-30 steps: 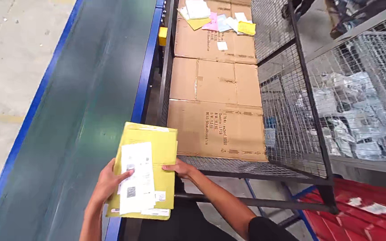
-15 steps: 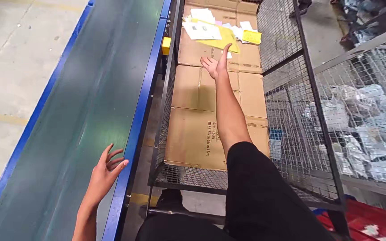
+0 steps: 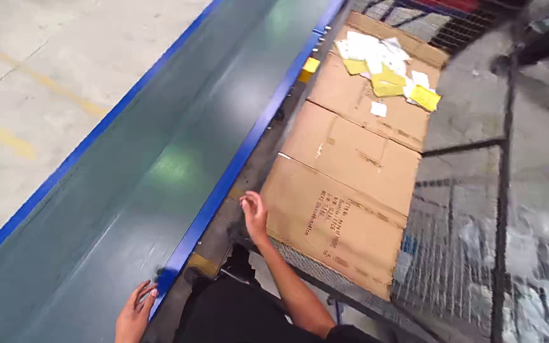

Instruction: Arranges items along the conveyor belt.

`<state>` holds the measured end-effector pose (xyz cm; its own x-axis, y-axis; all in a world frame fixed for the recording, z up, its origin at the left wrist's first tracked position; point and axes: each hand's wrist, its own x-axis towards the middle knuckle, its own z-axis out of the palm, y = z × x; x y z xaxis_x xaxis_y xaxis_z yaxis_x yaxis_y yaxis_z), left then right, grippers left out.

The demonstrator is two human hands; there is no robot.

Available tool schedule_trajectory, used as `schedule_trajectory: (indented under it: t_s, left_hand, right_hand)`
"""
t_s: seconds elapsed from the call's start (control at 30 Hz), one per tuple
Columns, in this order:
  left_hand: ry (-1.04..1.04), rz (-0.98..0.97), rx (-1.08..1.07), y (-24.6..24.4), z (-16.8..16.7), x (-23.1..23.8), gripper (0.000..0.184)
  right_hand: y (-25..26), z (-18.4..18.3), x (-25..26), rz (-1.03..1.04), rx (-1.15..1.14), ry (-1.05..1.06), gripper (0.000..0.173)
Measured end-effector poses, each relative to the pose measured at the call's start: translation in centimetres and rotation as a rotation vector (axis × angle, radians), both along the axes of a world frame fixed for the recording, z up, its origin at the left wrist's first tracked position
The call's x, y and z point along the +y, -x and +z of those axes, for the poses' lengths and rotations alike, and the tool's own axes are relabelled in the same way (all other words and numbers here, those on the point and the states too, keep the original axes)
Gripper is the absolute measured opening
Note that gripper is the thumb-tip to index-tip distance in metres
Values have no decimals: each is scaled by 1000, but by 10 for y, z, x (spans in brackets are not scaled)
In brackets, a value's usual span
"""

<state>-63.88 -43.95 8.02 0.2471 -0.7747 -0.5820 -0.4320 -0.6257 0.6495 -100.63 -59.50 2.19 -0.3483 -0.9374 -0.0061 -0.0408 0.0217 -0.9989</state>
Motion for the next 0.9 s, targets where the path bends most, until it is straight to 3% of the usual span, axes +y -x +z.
schedule_trajectory:
  t_s: [0.07, 0.13, 0.2, 0.3, 0.4, 0.47, 0.57, 0.67, 0.77, 0.9]
  left_hand:
    - [30, 53, -51, -8, -3, 29, 46]
    - [63, 101, -104, -19, -2, 54, 42]
    - [75, 187, -129, -37, -4, 72, 40]
    - [90, 369, -194, -74, -9, 105, 43]
    - [101, 601, -315, -115, -12, 155, 44]
    - [89, 783, -415, -141, -16, 199, 45]
    - [59, 1071, -509, -185, -18, 252, 47]
    - [-11, 1295, -551, -231, -19, 300, 61]
    - [-70, 1348, -548, -286, -19, 333, 83]
    - [-122, 1311, -553, -343, -19, 346, 88]
  right_hand:
    - [-56, 0, 40, 292, 57, 2, 30]
    - [-98, 4, 72, 739, 142, 35, 28]
    - [-125, 4, 88, 1148, 377, 116, 31]
    - [-154, -3, 94, 1455, 627, 247, 32]
    - [-183, -9, 86, 1483, 655, 233, 33]
    - [-208, -8, 83, 1357, 557, 125, 33]
    - [-262, 7, 71, 1075, 299, -261, 36]
    - [-321, 26, 61, 963, -15, -735, 43]
    - [-388, 46, 70, 1068, -235, -967, 58]
    - [-475, 57, 119, 1290, -178, -1060, 62]
